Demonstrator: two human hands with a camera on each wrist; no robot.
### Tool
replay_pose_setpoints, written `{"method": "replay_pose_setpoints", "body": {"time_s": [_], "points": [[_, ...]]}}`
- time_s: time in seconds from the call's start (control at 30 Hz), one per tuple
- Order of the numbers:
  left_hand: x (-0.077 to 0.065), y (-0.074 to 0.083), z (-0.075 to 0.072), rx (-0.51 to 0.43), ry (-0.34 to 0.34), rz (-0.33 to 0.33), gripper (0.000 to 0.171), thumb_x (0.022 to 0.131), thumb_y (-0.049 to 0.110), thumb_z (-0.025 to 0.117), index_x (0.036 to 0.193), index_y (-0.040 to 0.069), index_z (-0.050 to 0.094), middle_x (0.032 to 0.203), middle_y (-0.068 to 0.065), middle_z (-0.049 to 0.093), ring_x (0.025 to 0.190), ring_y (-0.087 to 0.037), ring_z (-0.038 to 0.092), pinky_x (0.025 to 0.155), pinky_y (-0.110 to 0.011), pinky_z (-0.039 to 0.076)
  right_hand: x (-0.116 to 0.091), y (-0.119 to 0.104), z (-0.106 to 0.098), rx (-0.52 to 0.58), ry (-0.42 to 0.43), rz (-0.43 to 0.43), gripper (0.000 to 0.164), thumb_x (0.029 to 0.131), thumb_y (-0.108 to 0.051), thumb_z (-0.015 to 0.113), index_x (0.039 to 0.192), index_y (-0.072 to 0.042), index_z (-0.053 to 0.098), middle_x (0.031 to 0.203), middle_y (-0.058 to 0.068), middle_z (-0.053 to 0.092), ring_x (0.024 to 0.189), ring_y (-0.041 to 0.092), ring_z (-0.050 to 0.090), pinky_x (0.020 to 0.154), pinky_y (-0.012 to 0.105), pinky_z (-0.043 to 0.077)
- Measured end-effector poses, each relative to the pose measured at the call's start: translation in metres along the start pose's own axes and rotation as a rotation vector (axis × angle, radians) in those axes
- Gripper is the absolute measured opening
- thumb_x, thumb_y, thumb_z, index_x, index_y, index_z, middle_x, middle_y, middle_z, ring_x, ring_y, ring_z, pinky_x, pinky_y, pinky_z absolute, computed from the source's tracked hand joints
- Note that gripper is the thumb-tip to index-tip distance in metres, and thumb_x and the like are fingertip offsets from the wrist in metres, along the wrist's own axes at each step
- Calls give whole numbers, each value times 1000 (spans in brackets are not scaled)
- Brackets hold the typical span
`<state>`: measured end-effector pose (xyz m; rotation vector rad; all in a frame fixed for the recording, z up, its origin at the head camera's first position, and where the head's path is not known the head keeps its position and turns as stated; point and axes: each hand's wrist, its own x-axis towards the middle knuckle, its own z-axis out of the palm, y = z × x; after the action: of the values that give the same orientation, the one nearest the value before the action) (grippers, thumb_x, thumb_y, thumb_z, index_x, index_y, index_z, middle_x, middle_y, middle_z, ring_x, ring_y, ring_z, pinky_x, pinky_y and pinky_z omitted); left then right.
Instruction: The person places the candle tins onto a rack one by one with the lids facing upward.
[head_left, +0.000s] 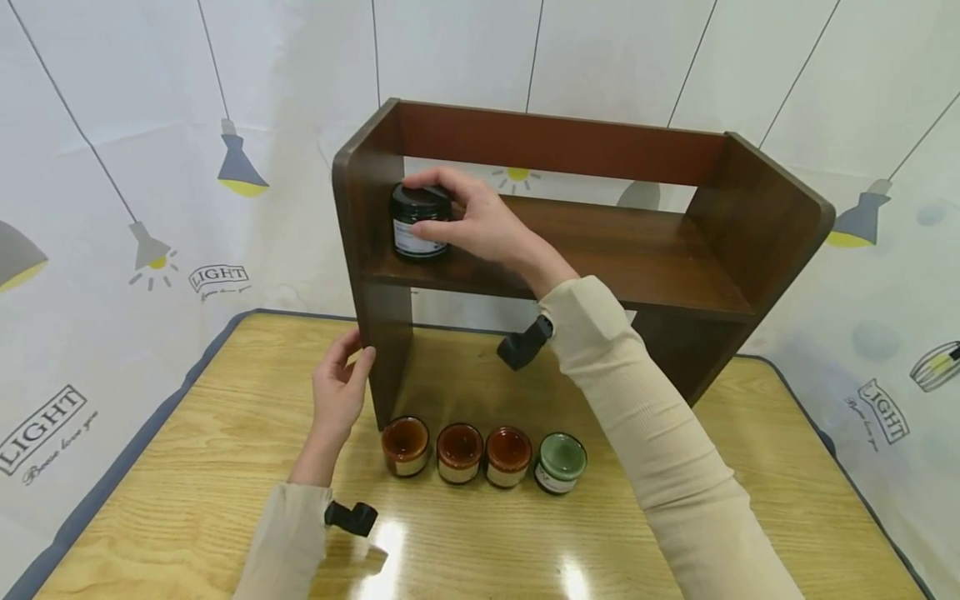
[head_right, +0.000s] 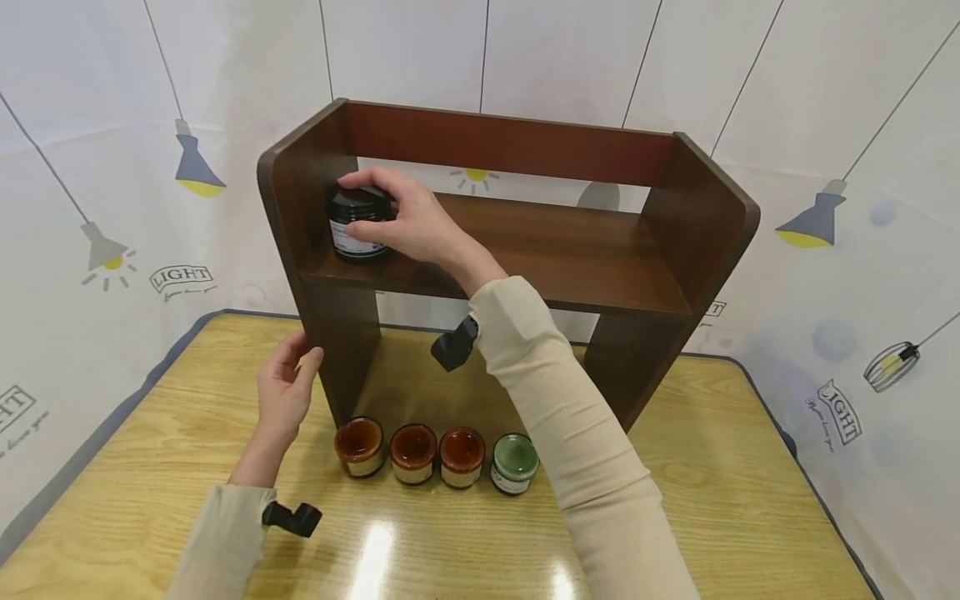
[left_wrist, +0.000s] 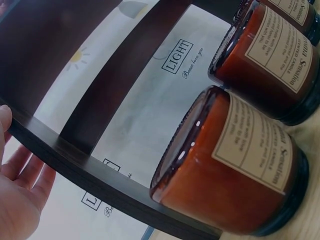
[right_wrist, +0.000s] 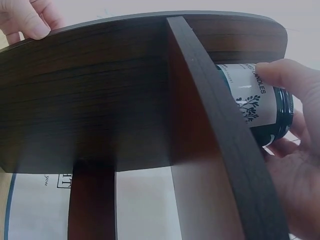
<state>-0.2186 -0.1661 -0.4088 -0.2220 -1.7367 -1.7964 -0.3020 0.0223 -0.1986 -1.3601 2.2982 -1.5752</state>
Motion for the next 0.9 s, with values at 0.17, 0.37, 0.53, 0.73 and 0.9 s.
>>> {"method": "replay_pose_setpoints", "body": {"time_s": [0.17, 0.37, 0.53, 0.73, 0.9], "points": [[0, -1, 0, -2, -2, 7, 28, 91, -6, 54, 116, -16, 53, 100, 13, 60, 97, -6, 56, 80, -15, 47, -2, -1, 2, 4, 17, -4, 52, 84, -3, 67, 132, -1, 46, 127, 11, 49, 109, 17, 54, 91, 28, 45], [-1, -1, -1, 1, -7, 3, 28, 91, -6, 54, 117, -15, 54, 101, 13, 60, 98, -6, 56, 80, -15, 47, -11, -5, 1, -87, 114, -20, 59, 83, -10, 71, 135, -4, 44, 135, 7, 41, 125, 11, 41, 101, 22, 36], [-1, -1, -1, 3, 0, -3, 28, 91, -5, 54, 117, -16, 54, 101, 13, 60, 98, -6, 55, 81, -15, 47, -18, -10, -1, -105, 160, -54, 57, 83, -9, 71, 133, -4, 46, 136, 6, 42, 129, 10, 37, 104, 21, 32], [-1, -1, -2, 7, 4, -7, 28, 91, -5, 54, 117, -15, 54, 101, 13, 60, 98, -6, 55, 81, -15, 47, -24, -10, 0, -84, 180, -116, 54, 82, -5, 70, 131, 1, 48, 133, 9, 45, 126, 11, 39, 106, 26, 31], [0, -2, -2, 2, 2, -6, 28, 91, -6, 54, 117, -15, 54, 101, 12, 60, 97, -6, 55, 80, -15, 47, -29, -8, 1, -55, 200, -174, 51, 82, -1, 70, 128, 4, 49, 131, 12, 47, 125, 12, 42, 107, 31, 32]]}}
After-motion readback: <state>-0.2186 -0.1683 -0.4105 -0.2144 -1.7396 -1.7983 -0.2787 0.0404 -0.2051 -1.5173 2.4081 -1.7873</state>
